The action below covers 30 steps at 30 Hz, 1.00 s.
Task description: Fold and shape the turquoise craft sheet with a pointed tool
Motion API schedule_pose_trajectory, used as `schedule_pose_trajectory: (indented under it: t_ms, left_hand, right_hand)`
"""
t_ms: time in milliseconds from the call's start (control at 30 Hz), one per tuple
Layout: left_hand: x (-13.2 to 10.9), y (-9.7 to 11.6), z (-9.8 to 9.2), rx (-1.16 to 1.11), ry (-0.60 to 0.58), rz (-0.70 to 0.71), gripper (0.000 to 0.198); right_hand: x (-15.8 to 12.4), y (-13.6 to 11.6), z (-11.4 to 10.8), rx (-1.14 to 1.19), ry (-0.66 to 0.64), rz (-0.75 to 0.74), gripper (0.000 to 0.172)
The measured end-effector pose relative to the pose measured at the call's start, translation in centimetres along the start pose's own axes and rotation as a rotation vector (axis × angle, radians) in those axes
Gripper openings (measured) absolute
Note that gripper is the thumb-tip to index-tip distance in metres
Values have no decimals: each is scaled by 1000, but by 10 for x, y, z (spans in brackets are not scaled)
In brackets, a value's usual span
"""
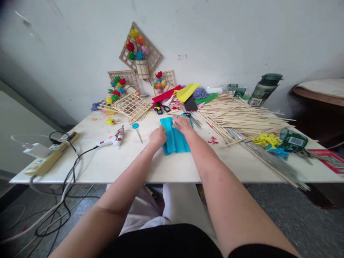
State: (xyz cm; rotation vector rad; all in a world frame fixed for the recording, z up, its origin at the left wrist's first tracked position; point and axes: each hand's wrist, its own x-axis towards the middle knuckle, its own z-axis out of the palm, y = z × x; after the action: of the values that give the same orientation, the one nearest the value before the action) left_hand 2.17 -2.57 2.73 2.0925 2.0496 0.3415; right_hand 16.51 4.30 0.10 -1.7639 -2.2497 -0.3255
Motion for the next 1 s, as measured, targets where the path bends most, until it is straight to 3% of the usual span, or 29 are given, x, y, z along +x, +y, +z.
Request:
schedule_pose_trajectory:
  t_ms: [167,500,633,833,1000]
  left_hand:
    - [2,3,9,-75,45,-20,29]
    - [41,-39,-2,31,149,190,18]
    - [39,-50,8,17,148,188,16]
    - [32,-48,13,8,157,189,17]
    - [31,-46,10,5,165,144,21]
  right_hand:
    - [0,-1,-1,-19,-7,39,38]
    - [-3,-4,-6,-16,-10,26,40]
    - [-3,-3,-5,-9,-11,30,41]
    - [-4,-3,-5,14,-35,23,41]
    - [3,-6,-21,180,-61,198,39]
